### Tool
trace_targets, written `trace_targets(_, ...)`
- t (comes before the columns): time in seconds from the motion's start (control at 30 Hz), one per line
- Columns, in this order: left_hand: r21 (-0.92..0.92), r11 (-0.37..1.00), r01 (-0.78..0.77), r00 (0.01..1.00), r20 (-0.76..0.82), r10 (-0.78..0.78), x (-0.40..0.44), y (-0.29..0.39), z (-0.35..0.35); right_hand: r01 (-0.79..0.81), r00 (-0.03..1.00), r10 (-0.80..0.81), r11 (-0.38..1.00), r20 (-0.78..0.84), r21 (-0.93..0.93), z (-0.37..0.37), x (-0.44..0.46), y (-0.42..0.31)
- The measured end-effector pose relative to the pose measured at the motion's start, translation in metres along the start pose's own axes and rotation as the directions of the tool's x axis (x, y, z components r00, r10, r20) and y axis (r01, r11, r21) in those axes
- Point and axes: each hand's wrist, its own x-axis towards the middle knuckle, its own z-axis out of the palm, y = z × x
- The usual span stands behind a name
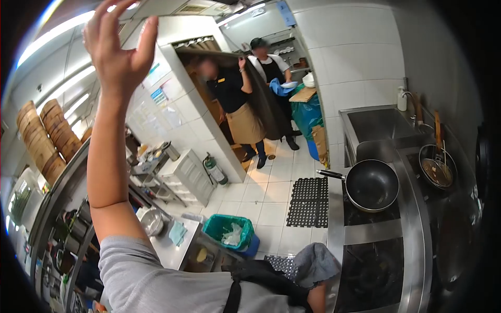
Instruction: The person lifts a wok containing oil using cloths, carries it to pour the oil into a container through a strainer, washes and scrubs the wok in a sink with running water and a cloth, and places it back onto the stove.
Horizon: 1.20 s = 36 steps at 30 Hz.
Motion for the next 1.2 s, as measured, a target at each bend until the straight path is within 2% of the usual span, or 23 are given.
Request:
trace_targets(0.03,0.008,1.0,0.01,1.0,0.017,-0.01,-0.003,-0.005,-0.007,0.258,0.966,-0.214,0.716,0.148,-0.649,0.001,-0.006,-0.003)
trace_targets(0.07,0.119,0.99,-0.068,0.998,0.023,0.066,-0.005,-0.013,-0.015,0.42,0.881,-0.254,0.028,0.4,-0.907,0.003,-0.011,-0.007)
trace_targets(0.13,0.329,0.917,-0.224,0.974,0.053,0.219,-0.009,-0.034,-0.032,0.408,0.885,-0.233,-0.025,0.402,-0.913,0.02,-0.018,-0.008)
trace_targets(0.2,0.515,0.776,-0.364,0.926,0.113,0.359,-0.012,-0.055,-0.05,0.401,0.887,-0.215,-0.08,0.409,-0.913,0.041,-0.021,-0.007)
trace_targets(0.23,0.642,0.674,-0.365,0.921,0.142,0.364,-0.013,-0.062,-0.058,0.36,0.933,-0.162,0.364,0.323,-0.859,0.052,-0.023,-0.005)
trace_targets(0.27,0.75,0.554,-0.361,0.915,0.171,0.365,-0.014,-0.07,-0.067,0.231,0.962,-0.074,0.734,0.262,-0.639,0.063,-0.024,-0.003)
trace_targets(0.3,0.869,0.309,-0.386,0.895,0.272,0.354,-0.013,-0.093,-0.08,0.041,0.971,0.031,0.955,0.236,-0.292,0.071,-0.029,0.002)
trace_targets(0.33,0.67,0.511,-0.538,0.83,0.318,0.458,-0.001,-0.162,-0.109,-0.165,0.959,0.133,0.98,0.25,0.11,0.075,-0.034,0.004)
trace_targets(0.37,0.8,0.358,-0.482,0.854,0.336,0.397,-0.009,-0.183,-0.122,-0.342,0.929,0.212,0.806,0.303,0.483,0.075,-0.039,0.003)
trace_targets(0.4,0.892,0.18,-0.415,0.878,0.34,0.338,-0.015,-0.192,-0.128,-0.337,0.931,0.212,0.811,0.297,0.478,0.067,-0.034,0.005)
trace_targets(0.43,0.9,0.173,-0.401,0.887,0.333,0.32,-0.014,-0.207,-0.134,-0.326,0.926,0.218,0.873,0.307,0.364,0.052,-0.02,0.009)
trace_targets(0.47,0.886,0.236,-0.398,0.893,0.316,0.32,-0.013,-0.218,-0.139,-0.308,0.922,0.225,0.919,0.314,0.246,0.041,-0.015,0.012)
trace_targets(0.6,0.81,0.474,-0.345,0.932,0.235,0.277,0.002,-0.232,-0.148,-0.311,0.899,0.236,0.937,0.37,0.16,0.088,-0.04,0.018)
trace_targets(0.63,0.786,0.52,-0.334,0.938,0.226,0.261,0.003,-0.232,-0.145,-0.187,0.916,0.207,0.978,0.344,-0.091,0.088,-0.044,0.019)
trace_targets(0.67,0.765,0.554,-0.329,0.941,0.219,0.256,0.003,-0.23,-0.141,-0.055,0.927,0.173,0.941,0.334,-0.335,0.088,-0.049,0.022)
trace_targets(0.7,0.748,0.584,-0.316,0.947,0.206,0.248,0.004,-0.228,-0.138,-0.05,0.932,0.175,0.93,0.319,-0.365,0.091,-0.053,0.022)
trace_targets(0.77,0.722,0.624,-0.299,0.953,0.193,0.234,0.004,-0.224,-0.135,-0.208,0.927,0.236,0.97,0.293,-0.122,0.093,-0.06,0.024)
trace_targets(0.83,0.711,0.641,-0.288,0.957,0.181,0.229,0.005,-0.225,-0.137,-0.264,0.922,0.255,0.964,0.29,-0.009,0.095,-0.067,0.025)
trace_targets(1.2,0.674,0.676,-0.299,0.953,0.176,0.246,0.008,-0.222,-0.136,-0.332,0.915,0.286,0.934,0.283,0.13,0.105,-0.083,0.024)
